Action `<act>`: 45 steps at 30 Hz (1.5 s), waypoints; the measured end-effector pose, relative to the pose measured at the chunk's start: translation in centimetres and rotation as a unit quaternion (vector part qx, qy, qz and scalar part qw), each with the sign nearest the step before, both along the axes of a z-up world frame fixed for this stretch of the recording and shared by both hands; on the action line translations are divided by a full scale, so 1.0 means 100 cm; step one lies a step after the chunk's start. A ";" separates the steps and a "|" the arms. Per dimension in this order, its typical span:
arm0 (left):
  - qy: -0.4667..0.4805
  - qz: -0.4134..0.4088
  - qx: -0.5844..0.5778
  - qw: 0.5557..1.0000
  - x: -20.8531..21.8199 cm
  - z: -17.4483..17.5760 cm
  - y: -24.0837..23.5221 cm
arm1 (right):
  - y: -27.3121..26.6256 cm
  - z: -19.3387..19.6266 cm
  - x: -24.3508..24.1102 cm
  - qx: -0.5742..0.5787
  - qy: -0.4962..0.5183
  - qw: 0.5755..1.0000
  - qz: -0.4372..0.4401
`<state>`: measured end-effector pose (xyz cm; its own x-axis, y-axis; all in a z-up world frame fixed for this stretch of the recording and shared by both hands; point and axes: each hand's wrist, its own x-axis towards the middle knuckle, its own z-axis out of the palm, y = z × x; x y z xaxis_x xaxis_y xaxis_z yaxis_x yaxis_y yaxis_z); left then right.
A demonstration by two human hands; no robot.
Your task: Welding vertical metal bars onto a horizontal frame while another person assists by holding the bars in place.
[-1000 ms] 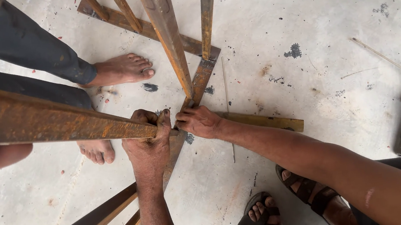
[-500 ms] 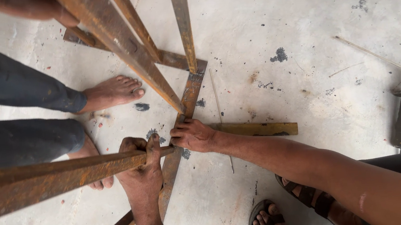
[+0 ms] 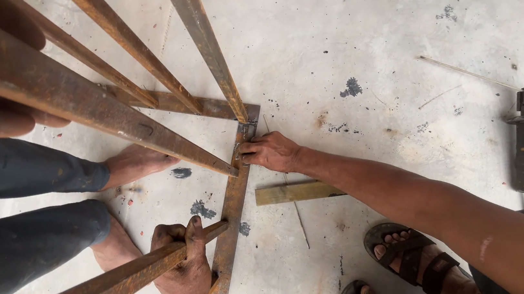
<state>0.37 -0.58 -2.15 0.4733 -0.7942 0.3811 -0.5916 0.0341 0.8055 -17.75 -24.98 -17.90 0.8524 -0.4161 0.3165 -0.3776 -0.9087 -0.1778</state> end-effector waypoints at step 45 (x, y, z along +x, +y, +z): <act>-0.004 0.010 0.012 1.000 0.009 -0.020 0.002 | -0.001 0.002 0.027 0.008 -0.044 0.999 -0.018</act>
<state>1.25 -0.35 -4.14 0.4871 -0.7929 0.3661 -0.5979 0.0028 0.8015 -15.08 -25.03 -17.70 0.8054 -0.4525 0.3828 -0.3927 -0.8912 -0.2272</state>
